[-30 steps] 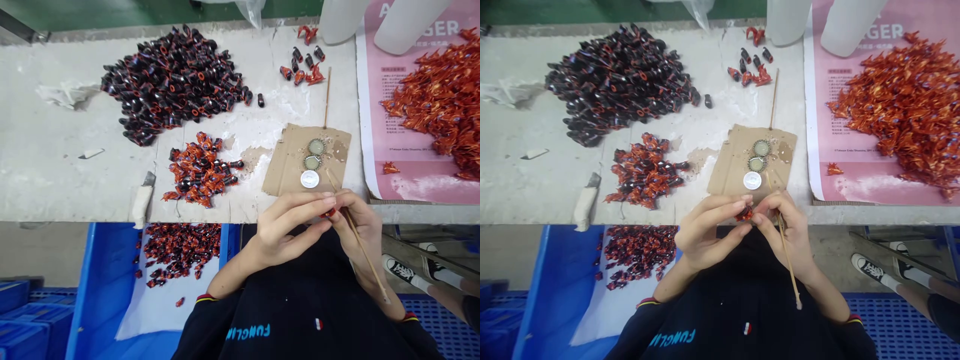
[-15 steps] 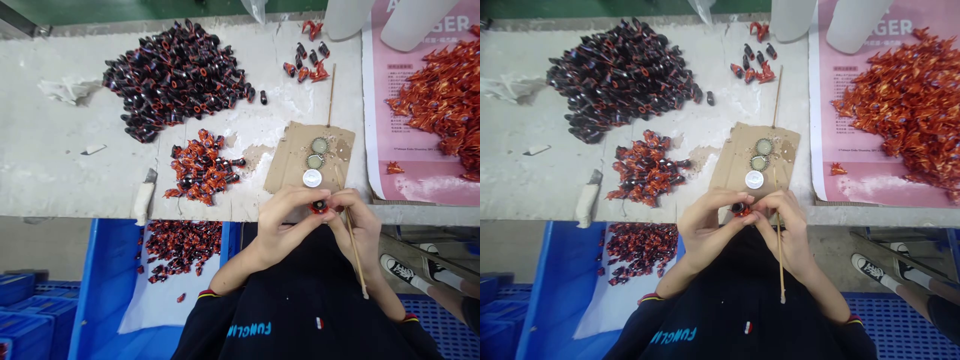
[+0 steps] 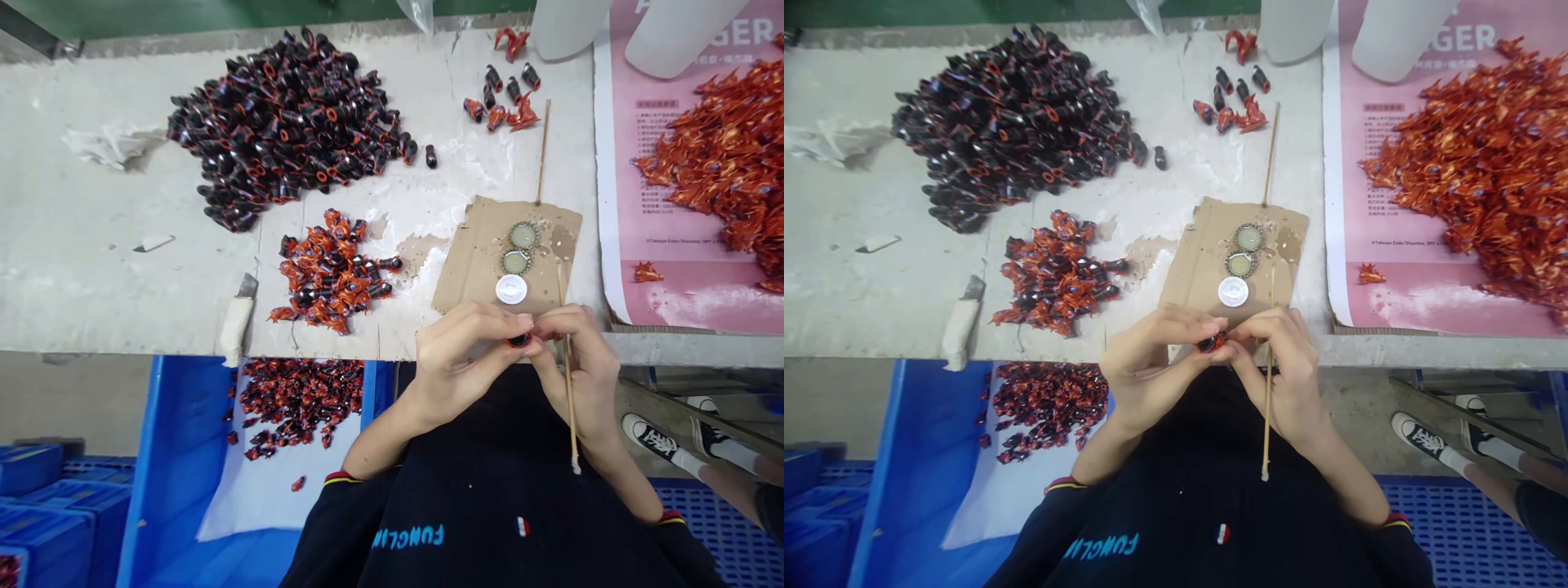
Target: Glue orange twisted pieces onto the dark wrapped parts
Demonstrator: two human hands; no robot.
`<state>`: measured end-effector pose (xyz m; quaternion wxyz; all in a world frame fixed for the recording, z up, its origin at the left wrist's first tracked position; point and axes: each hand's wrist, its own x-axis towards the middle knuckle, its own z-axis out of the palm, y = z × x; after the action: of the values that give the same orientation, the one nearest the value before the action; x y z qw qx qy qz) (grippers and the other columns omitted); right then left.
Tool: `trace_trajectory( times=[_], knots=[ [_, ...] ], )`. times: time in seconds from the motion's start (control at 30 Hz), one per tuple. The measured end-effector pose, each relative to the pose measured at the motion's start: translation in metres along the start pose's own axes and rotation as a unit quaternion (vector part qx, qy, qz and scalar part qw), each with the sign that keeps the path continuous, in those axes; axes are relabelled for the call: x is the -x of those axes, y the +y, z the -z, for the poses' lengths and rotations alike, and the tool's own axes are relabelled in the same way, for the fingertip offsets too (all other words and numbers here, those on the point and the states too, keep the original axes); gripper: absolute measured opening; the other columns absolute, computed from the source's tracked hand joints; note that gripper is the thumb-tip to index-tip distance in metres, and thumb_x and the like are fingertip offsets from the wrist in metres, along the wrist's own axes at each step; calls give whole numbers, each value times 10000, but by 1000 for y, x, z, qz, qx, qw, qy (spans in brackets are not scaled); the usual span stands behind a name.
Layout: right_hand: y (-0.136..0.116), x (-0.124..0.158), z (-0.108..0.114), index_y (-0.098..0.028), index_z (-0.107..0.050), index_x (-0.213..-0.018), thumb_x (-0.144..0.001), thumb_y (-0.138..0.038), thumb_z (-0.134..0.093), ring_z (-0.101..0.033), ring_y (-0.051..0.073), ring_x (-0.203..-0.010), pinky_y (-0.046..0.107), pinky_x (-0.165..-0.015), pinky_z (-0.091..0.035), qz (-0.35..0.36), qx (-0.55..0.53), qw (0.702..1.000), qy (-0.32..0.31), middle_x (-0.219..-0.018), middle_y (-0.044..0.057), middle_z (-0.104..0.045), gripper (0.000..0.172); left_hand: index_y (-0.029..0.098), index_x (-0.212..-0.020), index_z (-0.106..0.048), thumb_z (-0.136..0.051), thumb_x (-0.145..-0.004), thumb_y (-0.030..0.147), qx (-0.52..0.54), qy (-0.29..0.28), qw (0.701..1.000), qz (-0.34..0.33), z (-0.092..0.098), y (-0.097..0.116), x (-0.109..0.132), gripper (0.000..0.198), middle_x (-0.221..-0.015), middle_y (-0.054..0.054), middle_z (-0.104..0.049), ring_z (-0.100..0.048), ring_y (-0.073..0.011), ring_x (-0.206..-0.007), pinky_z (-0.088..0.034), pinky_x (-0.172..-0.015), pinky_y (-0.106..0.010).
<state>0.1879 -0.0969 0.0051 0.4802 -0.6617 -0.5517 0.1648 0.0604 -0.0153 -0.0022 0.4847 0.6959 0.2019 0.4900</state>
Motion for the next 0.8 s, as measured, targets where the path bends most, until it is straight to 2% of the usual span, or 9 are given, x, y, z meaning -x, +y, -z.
trace_trajectory(
  times=[0.23,0.37,0.47,0.63,0.8],
  knots=[
    [-2,-4,1,-242,-594,-943,-870,-212,-635,-610,174,-798,327,-710,-486,23,-7,1000,-18,-843,7,-652,89,222,-869,-713,-815,-754,200,160,8,984,74,-2,-6,-3,155,-835,1,-746,-732,-129,-822,-620,-778,-265],
    [-2,-7,3,-277,-600,-1121,-906,-246,-591,-627,198,-906,370,-784,-513,51,-4,997,-58,-968,31,-679,217,254,-835,-721,-818,-750,283,187,8,976,113,-1,-9,-2,133,-1008,-15,-721,-696,-132,-932,-588,-788,-275],
    [0,-7,5,-308,-601,-1156,-925,-240,-564,-622,204,-955,383,-809,-515,59,-6,995,-80,-1002,28,-673,244,259,-827,-724,-830,-732,327,212,-7,967,140,0,-11,0,157,-1036,-11,-699,-675,-136,-974,-565,-831,-282],
    [0,-10,3,-300,-612,-1023,-922,-222,-578,-608,163,-814,328,-707,-502,94,-6,994,-57,-881,-1,-663,132,271,-851,-729,-827,-740,323,260,-10,953,156,-2,-13,2,157,-970,10,-694,-677,-108,-940,-556,-856,-247],
    [-6,-15,-2,-302,-588,-975,-945,-210,-518,-576,165,-668,340,-609,-456,139,31,990,-18,-753,-4,-634,119,261,-810,-716,-816,-744,382,253,-4,953,166,-4,-14,1,171,-895,6,-683,-685,-124,-922,-571,-771,-230]
  ],
)
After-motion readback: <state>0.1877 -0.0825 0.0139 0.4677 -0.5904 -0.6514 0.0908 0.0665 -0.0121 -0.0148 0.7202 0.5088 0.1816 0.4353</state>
